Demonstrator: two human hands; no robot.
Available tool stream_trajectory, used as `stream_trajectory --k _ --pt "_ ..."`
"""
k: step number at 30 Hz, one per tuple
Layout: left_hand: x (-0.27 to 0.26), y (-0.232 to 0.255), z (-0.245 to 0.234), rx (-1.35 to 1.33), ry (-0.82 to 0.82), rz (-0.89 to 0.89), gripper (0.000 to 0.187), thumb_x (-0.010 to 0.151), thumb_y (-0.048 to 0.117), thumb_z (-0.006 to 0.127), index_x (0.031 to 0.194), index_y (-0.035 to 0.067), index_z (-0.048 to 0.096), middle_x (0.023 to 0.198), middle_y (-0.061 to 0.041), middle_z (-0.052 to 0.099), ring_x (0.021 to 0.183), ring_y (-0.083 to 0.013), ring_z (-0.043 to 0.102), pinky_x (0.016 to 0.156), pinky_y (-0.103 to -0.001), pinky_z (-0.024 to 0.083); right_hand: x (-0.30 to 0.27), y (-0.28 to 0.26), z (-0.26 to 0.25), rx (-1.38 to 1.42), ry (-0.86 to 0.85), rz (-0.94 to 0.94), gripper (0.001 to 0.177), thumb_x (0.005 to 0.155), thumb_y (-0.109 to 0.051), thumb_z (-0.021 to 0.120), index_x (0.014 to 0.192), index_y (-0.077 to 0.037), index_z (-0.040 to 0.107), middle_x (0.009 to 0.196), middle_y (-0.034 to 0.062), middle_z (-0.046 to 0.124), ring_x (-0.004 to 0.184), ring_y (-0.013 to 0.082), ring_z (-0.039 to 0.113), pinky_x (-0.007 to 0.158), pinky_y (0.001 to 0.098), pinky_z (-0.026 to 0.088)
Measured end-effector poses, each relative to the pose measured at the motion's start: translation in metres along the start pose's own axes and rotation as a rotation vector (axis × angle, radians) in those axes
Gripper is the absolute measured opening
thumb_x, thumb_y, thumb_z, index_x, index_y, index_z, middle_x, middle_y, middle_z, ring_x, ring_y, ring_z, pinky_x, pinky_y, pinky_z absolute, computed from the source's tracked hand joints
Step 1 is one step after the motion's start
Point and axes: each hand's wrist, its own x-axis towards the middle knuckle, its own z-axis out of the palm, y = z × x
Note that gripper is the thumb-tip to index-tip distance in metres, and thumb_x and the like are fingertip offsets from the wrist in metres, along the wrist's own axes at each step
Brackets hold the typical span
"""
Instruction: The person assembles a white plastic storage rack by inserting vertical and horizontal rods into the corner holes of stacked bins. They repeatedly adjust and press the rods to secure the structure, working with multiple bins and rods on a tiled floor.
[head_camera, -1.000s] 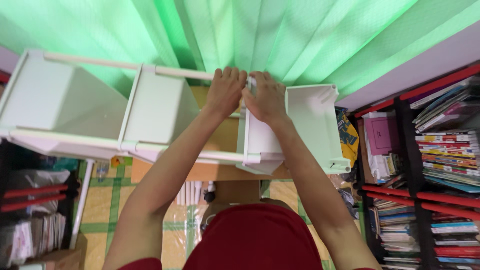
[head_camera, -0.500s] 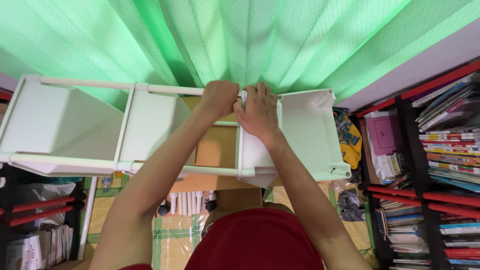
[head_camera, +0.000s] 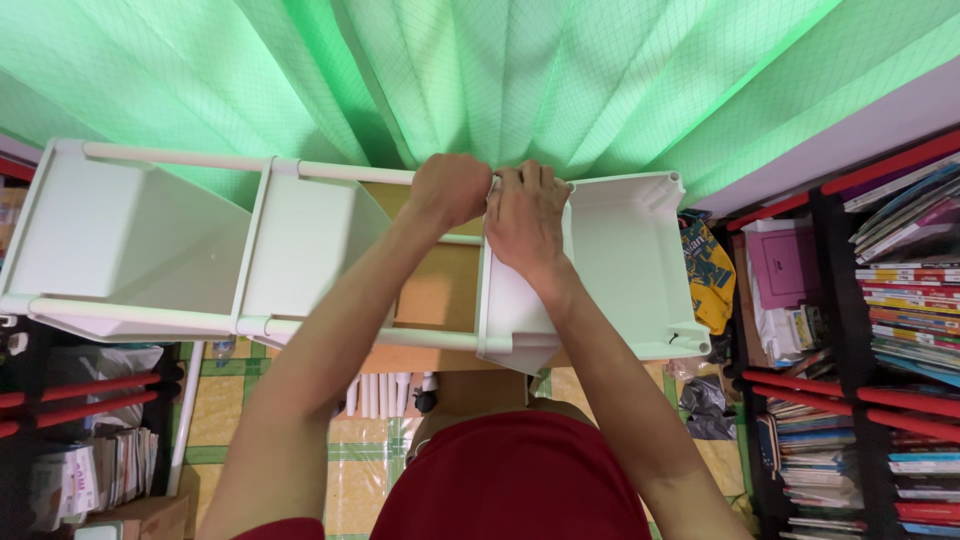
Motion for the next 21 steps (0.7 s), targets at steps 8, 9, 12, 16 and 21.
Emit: stream_trajectory --k 8,9,12,16,21 --pt "-0.014 0.010 -0.006 0.027 0.294 0.113 0.014 0.082 0.017 0.071 0.085 0.005 0.064 0.069 -0.016 0.066 0.067 -0.0385 0.068 0.058 -0.052 0.051 0.000 0.002 0.000 0.007 0.023 0.019 0.022 0.097 -0.014 0.057 0.111 -0.005 0.071 0.111 0.0153 0.058 0.109 0.0357 0.053 0.093 0.0564 0.037" --pt "-0.022 0.014 0.000 0.104 0.428 0.149 0.014 0.080 0.015 0.070 0.086 0.006 0.062 0.072 -0.015 0.066 0.070 -0.0358 0.068 0.060 -0.049 0.052 -0.001 0.003 0.000 0.015 0.026 0.024 0.021 0.096 -0.012 0.058 0.110 -0.004 0.070 0.111 0.0155 0.059 0.108 0.0356 0.054 0.092 0.0559 0.038" --pt "-0.032 0.017 0.013 0.267 0.675 0.210 0.017 0.073 0.012 0.067 0.087 0.008 0.059 0.079 -0.010 0.065 0.076 -0.0295 0.068 0.064 -0.044 0.053 0.000 0.005 0.000 0.033 0.034 0.042 0.022 0.090 -0.008 0.060 0.109 -0.005 0.070 0.110 0.0157 0.059 0.108 0.0357 0.054 0.091 0.0544 0.039" --pt "-0.027 0.006 0.020 0.238 0.526 0.167 0.010 0.081 0.014 0.066 0.088 0.009 0.060 0.079 -0.009 0.067 0.076 -0.0279 0.069 0.063 -0.041 0.054 -0.001 0.001 0.001 0.035 0.025 0.045 0.021 0.089 -0.007 0.063 0.107 -0.007 0.073 0.108 0.0137 0.061 0.107 0.0357 0.054 0.090 0.0539 0.038" --pt "-0.010 0.011 0.009 0.098 0.186 -0.005 0.013 0.089 0.019 0.065 0.082 0.008 0.069 0.077 -0.015 0.072 0.071 -0.0336 0.073 0.059 -0.046 0.056 0.001 0.006 0.000 0.039 0.069 0.033 0.017 0.089 -0.007 0.065 0.103 -0.008 0.074 0.106 0.0139 0.060 0.106 0.0351 0.053 0.091 0.0548 0.037"
